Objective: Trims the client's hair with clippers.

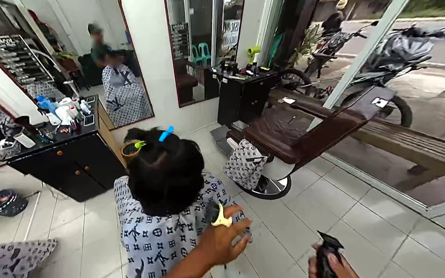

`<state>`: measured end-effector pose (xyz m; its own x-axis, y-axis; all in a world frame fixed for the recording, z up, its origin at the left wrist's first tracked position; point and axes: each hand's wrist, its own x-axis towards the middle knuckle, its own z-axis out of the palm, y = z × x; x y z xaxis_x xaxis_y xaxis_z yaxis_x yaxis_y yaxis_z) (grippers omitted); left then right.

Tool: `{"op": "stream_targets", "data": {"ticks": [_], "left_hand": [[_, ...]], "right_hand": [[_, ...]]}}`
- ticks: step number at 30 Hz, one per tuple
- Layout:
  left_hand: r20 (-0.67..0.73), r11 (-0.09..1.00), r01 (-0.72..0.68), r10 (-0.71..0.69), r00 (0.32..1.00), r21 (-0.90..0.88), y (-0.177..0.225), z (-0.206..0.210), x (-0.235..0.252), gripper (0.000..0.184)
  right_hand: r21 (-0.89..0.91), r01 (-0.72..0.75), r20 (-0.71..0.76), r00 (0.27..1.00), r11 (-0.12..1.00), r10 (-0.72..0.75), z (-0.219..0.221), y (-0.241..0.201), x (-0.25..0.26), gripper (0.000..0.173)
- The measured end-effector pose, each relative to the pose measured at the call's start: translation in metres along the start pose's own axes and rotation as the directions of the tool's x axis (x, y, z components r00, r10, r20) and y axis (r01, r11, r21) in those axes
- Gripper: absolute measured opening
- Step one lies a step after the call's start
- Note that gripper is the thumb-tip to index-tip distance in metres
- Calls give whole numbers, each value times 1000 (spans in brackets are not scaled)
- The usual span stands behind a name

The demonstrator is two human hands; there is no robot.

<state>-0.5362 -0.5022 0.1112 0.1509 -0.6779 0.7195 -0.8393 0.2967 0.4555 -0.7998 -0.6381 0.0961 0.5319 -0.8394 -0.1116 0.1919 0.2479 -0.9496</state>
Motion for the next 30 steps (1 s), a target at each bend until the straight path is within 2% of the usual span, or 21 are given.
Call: {"op": "stream_targets", "data": {"ticks": [3,5,7,9,11,13,14,16,17,18,20,22,24,25,26,27,28,29,30], "left_hand": [[-163,981,-52,83,983,188,1,4,33,25],[-289,902,-28,168,942,432,-2,-4,44,28],[-413,721,117,250,876,683,1,-22,42,35],[-533,512,353,260,805,783,12,-42,35,42],[-694,438,573,188,695,693,20,-53,36,56],[-834,453,746,-9,552,488,25,-62,46,106],[-877,466,808,-123,464,362,25,-65,51,126],[-919,484,864,-260,296,142,16,-62,58,145],[-926,487,869,-284,249,84,11,-58,58,149],[-931,476,878,-294,214,51,8,-53,57,152],[-949,431,902,-285,136,0,8,-43,54,150],[-964,360,931,-263,41,-58,16,-34,54,140],[-967,335,938,-257,4,-85,28,-23,44,116],[-958,321,943,-286,6,-89,35,-15,35,97],[-941,301,948,-338,9,-99,41,-6,23,79],[-912,279,953,-409,7,-118,49,4,10,66],[-874,251,957,-487,-2,-142,58,16,-3,58],[-833,221,960,-553,-21,-171,67,29,-16,53],[-792,197,960,-609,-39,-199,78,43,-29,50]], "right_hand": [[-39,-65,112,991,997,69,-18,-11,54,34],[-78,-102,176,978,992,114,-31,-13,100,35],[-109,-142,250,954,984,166,-40,-8,150,36],[-110,-173,332,922,979,200,-44,-5,191,34],[-41,-223,428,877,974,219,-45,-10,223,33],[54,-337,530,808,940,259,-50,-19,243,32],[65,-403,586,756,913,292,-54,-23,255,41],[-30,-501,699,608,865,376,-67,-30,281,68],[-82,-506,736,550,859,394,-73,-31,291,74],[-88,-500,752,534,862,386,-79,-30,298,70],[66,-525,774,564,848,289,-88,-25,306,52],[212,-640,816,532,738,227,-93,-22,311,47],[137,-730,858,425,670,288,-96,-22,313,51],[16,-701,842,394,713,368,-98,-23,310,48],[-181,-569,805,384,802,453,-96,-25,306,36],[-407,-363,762,371,838,531,-91,-27,300,31],[-584,-159,724,340,796,600,-84,-28,291,45],[-683,-14,694,300,731,654,-76,-26,279,59],[-717,70,684,262,694,680,-69,-20,262,64]]}}
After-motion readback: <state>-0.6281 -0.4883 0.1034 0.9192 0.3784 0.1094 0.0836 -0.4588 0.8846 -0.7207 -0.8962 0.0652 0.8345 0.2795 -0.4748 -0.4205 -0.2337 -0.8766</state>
